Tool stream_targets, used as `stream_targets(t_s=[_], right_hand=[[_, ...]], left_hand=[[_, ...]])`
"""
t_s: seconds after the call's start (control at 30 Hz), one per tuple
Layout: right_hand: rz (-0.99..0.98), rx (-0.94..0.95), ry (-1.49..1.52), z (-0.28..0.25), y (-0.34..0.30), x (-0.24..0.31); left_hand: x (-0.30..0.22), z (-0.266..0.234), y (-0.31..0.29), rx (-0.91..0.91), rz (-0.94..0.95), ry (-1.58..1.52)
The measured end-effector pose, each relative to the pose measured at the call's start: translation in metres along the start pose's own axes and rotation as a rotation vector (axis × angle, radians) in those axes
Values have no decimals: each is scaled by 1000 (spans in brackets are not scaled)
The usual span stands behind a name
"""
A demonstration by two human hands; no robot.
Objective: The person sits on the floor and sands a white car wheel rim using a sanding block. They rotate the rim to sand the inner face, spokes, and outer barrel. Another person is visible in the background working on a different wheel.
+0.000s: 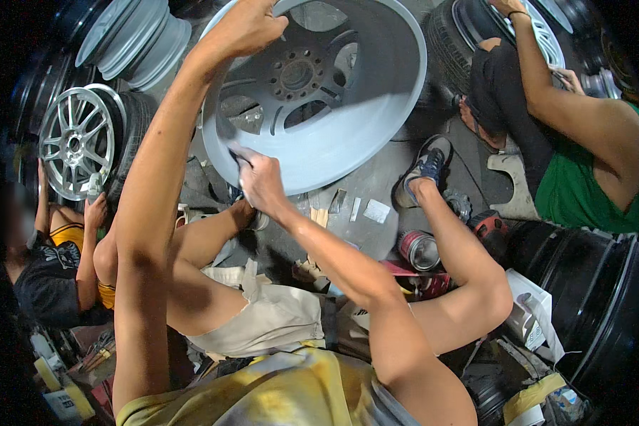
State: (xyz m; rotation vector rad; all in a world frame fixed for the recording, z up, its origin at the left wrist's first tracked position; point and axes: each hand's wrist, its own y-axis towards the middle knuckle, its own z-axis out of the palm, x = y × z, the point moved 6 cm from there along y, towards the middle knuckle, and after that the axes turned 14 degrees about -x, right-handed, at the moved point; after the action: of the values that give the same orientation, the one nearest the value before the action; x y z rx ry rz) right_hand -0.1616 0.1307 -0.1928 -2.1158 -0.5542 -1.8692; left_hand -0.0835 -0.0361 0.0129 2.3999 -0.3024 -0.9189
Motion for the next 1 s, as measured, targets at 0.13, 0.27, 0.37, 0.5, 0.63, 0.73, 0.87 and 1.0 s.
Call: stream_targets(t_s=[0.13, 0.27, 0.37, 0.5, 0.63, 0.73, 0.87, 1.0], right_hand=[[-347, -83, -15, -20, -35, -45], [-480, 190, -909, -179, 27, -214], [-762, 304, -1728, -214, 108, -168], [-626, 428, -1758, -195, 129, -173], [-301, -102, -747, -73, 38, -199], [-43, 47, -348, -15, 3, -100], [259, 356, 304, -88, -17, -120], [177, 15, -572, -190, -59, -181]], left_hand=[[-1, 4, 0, -20, 29, 11], [-15, 10, 10, 6, -2, -55], [0, 2, -5, -16, -52, 54], [-8, 8, -3, -28, -88, 107], [-21, 36, -6, -84, -133, 100], [-34, 28, -29, -31, -179, 176], [-71, 62, -44, -171, -51, 231], [-118, 111, -70, -131, -83, 225]])
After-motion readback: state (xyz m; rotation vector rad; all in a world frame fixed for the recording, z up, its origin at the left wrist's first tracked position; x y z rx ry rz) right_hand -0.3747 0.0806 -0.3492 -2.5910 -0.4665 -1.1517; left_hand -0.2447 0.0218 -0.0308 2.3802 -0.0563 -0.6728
